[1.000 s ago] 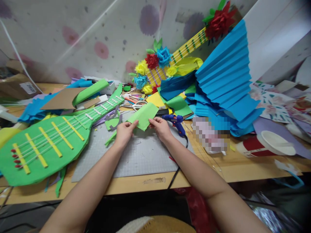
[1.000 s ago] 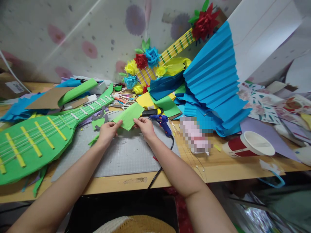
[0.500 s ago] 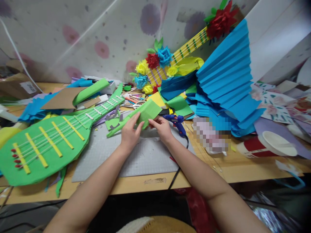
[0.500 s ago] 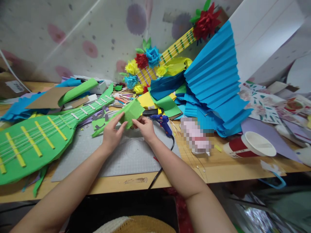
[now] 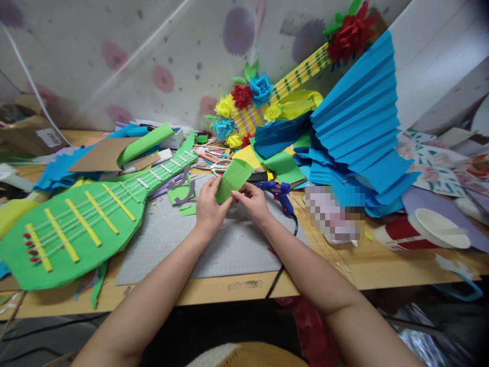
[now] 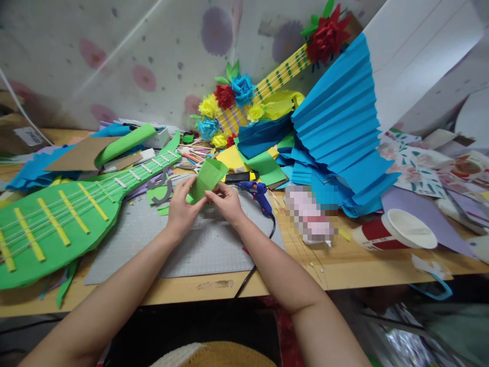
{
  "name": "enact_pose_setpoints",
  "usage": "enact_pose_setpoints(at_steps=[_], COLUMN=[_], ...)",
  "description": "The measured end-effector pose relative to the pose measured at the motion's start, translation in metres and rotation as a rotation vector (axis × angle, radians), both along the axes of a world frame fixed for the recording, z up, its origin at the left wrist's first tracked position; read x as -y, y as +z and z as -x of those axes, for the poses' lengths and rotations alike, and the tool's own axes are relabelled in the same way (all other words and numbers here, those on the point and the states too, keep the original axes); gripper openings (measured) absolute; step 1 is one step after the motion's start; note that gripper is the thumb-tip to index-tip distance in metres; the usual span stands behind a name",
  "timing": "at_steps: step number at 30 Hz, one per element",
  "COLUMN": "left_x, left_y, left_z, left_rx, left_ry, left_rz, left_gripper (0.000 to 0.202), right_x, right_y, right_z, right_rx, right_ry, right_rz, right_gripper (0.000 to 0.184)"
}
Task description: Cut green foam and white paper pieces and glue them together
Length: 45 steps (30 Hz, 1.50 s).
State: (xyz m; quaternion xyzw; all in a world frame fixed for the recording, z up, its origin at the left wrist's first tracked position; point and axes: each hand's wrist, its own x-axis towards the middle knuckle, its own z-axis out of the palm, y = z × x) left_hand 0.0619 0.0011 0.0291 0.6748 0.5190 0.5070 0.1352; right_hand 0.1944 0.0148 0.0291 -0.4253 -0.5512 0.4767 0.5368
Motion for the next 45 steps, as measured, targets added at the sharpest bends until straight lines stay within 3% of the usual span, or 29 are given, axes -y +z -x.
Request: enact_pose_setpoints(at_steps=[6, 9, 12, 14, 16, 20, 26, 30, 38, 45], left_x=[-0.008, -0.014, -0.018, -0.017, -0.014, -0.01, -0.013, -0.016, -0.016, -0.013], left_y=[0.006, 0.012, 0.018, 0.02, 0.02, 0.018, 0.012, 0.008, -0.001, 0.003], left_z=[0.003, 0.009, 0.019, 0.025, 0.028, 0.027, 0.023, 0.022, 0.017, 0.016], left_rx=[0.098, 0.412, 0.771, 0.907, 0.966, 0.973, 0.837, 0.789, 0.673, 0.58], left_ry=[-0.036, -0.092, -0.219, -0.283, -0.323, -0.361, -0.279, -0.189, -0.101, 0.019], left_rz=[0.099, 0.202, 0.399, 0.535, 0.631, 0.711, 0.651, 0.592, 0.457, 0.436], left_gripper=[0.055, 0.055, 0.049, 0.042, 0.038, 0.035, 0.05, 0.056, 0.059, 0.059], right_x=[0.001, 0.005, 0.006, 0.004, 0.001, -0.001, -0.003, -0.002, 0.004, 0.003], right_y=[-0.002, 0.002, 0.003, 0.001, -0.003, -0.01, -0.016, -0.01, -0.003, -0.005], right_z=[0.005, 0.006, 0.004, 0.003, 0.002, 0.005, 0.004, 0.0, 0.005, 0.004], right_rx=[0.006, 0.044, 0.119, 0.127, 0.084, -0.006, 0.023, -0.102, -0.14, -0.123], right_ry=[0.02, 0.02, -0.118, -0.193, -0.132, 0.088, -0.049, 0.048, 0.168, 0.168], right_rz=[-0.035, -0.073, -0.145, -0.14, -0.053, 0.115, 0.102, 0.206, 0.184, 0.189], right_gripper=[0.023, 0.025, 0.032, 0.043, 0.054, 0.057, 0.035, 0.033, 0.039, 0.036])
